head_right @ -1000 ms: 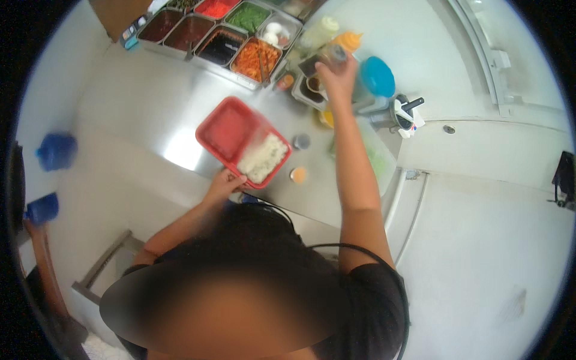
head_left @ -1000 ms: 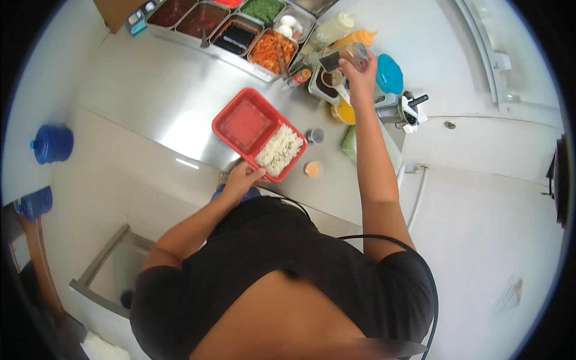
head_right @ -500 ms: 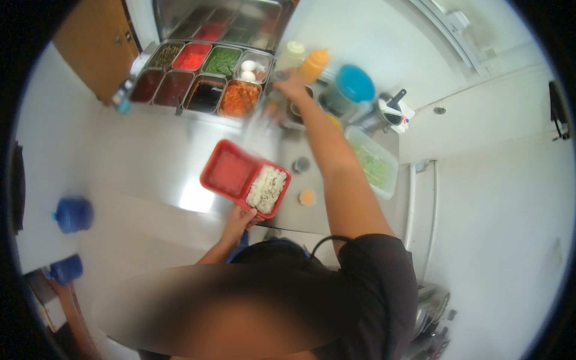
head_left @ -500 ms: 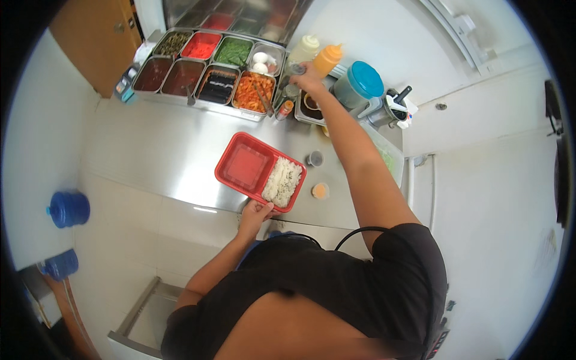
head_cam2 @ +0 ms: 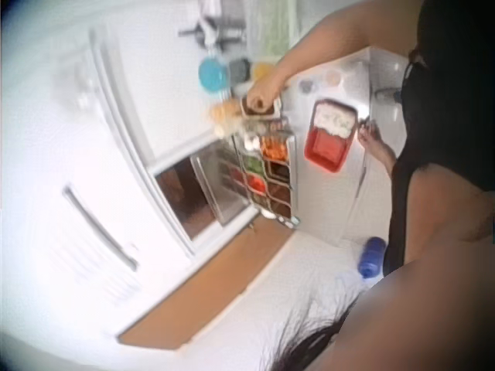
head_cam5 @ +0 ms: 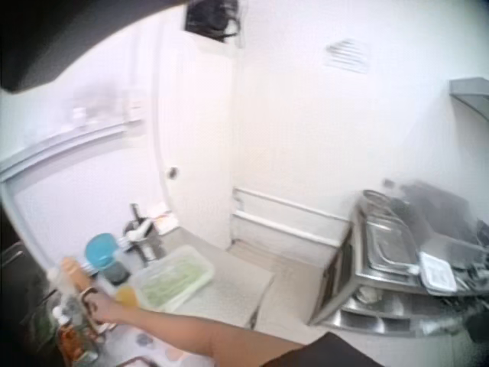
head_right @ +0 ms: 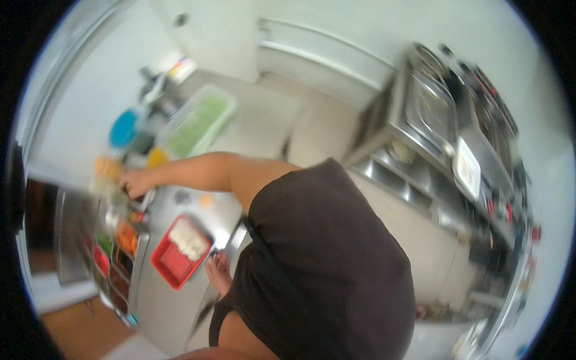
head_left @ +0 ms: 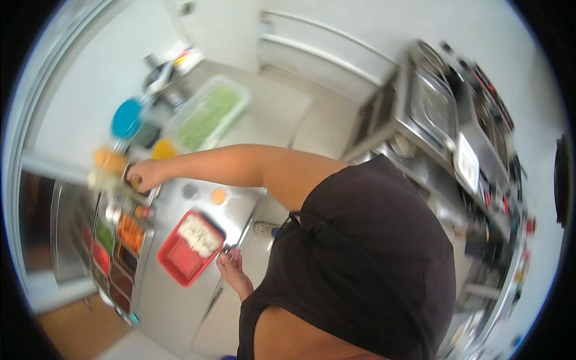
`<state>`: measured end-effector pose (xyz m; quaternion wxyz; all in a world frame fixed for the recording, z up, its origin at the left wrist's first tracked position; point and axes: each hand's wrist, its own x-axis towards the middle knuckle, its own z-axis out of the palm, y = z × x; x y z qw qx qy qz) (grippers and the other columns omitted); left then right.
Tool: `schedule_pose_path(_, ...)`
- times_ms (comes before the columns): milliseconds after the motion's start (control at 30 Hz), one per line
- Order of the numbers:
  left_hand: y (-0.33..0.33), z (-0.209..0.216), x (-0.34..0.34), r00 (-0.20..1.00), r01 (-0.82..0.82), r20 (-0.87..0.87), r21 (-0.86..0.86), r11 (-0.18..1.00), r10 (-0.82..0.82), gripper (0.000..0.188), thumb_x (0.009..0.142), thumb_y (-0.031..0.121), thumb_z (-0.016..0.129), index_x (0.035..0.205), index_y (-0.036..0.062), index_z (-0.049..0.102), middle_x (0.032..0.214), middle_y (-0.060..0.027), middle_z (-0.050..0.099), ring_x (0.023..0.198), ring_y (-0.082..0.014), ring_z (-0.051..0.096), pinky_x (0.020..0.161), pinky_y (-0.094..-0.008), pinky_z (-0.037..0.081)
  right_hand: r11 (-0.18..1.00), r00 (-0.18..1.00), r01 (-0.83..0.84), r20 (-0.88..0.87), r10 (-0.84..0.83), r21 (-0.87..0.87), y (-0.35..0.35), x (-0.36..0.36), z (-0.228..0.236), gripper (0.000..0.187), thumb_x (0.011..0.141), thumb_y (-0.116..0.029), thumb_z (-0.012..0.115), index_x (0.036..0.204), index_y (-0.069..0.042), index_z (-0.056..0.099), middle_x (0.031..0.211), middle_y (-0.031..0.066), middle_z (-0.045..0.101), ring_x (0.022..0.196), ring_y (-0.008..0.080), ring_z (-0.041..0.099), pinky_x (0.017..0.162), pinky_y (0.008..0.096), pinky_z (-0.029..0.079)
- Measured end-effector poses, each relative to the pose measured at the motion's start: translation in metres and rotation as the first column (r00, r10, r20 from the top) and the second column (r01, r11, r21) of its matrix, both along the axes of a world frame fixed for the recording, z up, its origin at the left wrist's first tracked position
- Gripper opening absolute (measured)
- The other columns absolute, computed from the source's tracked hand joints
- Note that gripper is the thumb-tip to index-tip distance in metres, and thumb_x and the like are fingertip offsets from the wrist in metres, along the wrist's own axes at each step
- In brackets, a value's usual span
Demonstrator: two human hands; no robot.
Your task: The person prepares a bento box by scooping rice into a red container, adding sauces, and retrieving fried food from a deep fryer. They place the fried items and shredded toppings into the container, add shredded lettuce, and finish by drizzling sauce over the contents.
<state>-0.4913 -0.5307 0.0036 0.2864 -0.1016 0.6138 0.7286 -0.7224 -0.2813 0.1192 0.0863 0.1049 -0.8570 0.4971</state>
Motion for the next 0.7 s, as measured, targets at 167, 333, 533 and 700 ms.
schedule_pose_path(167, 0.040, -0.021, 0.034, 0.818, 0.551, -0.085, -0.169, 0.817, -0.569, 0.029, 0.090, 0.031, 0.053, 0.107, 0.0082, 0.049, 0.099, -0.0076, 0.059, 0.091, -0.0213, 0.060, 0.080, -0.0322, 0.045, 0.930, 0.923, 0.368, 0.124, -0.365, 0.002, 0.197, 0.255, -0.022, 0.037, 0.080, -0.018, 0.059, 0.114, -0.004, 0.056, 0.113, 0.0117, 0.059, 0.101, 0.0215, 0.057, 0.087, 0.0331, 0.046)
schedule_pose_path(333, 0.156, -0.006, 0.094, 0.685, 0.719, 0.027, -0.190, 0.669, -0.728, 0.027, 0.090, 0.026, 0.054, 0.107, 0.0062, 0.052, 0.097, -0.0067, 0.061, 0.090, -0.0161, 0.059, 0.080, -0.0306, 0.045, 0.288, 0.301, 0.954, 0.283, -0.911, -0.090, 0.318, 0.567, -0.032, 0.025, 0.081, -0.019, 0.060, 0.103, -0.008, 0.064, 0.097, 0.0079, 0.065, 0.089, 0.0142, 0.060, 0.079, 0.0274, 0.048)
schedule_pose_path(533, 0.304, 0.035, 0.173, 0.382, 0.879, -0.148, -0.247, 0.408, -0.912, 0.021, 0.091, 0.020, 0.051, 0.106, 0.0060, 0.053, 0.096, -0.0045, 0.062, 0.090, -0.0122, 0.058, 0.081, -0.0254, 0.040, -0.197, -0.236, 0.964, 0.235, -0.943, 0.178, 0.364, 0.780, -0.040, 0.028, 0.078, -0.020, 0.060, 0.100, -0.004, 0.064, 0.085, 0.0086, 0.065, 0.082, 0.0177, 0.062, 0.073, 0.0282, 0.047)
schedule_pose_path(700, 0.363, 0.051, 0.206, 0.211, 0.923, -0.134, -0.299, 0.242, -0.968, 0.022, 0.090, 0.020, 0.052, 0.106, 0.0060, 0.054, 0.096, -0.0038, 0.063, 0.090, -0.0115, 0.058, 0.080, -0.0255, 0.039, -0.189, -0.311, 0.906, 0.292, -0.904, 0.379, 0.390, 0.834, -0.055, 0.035, 0.077, -0.029, 0.058, 0.105, -0.008, 0.062, 0.101, 0.0136, 0.063, 0.098, 0.0286, 0.059, 0.085, 0.0361, 0.045)
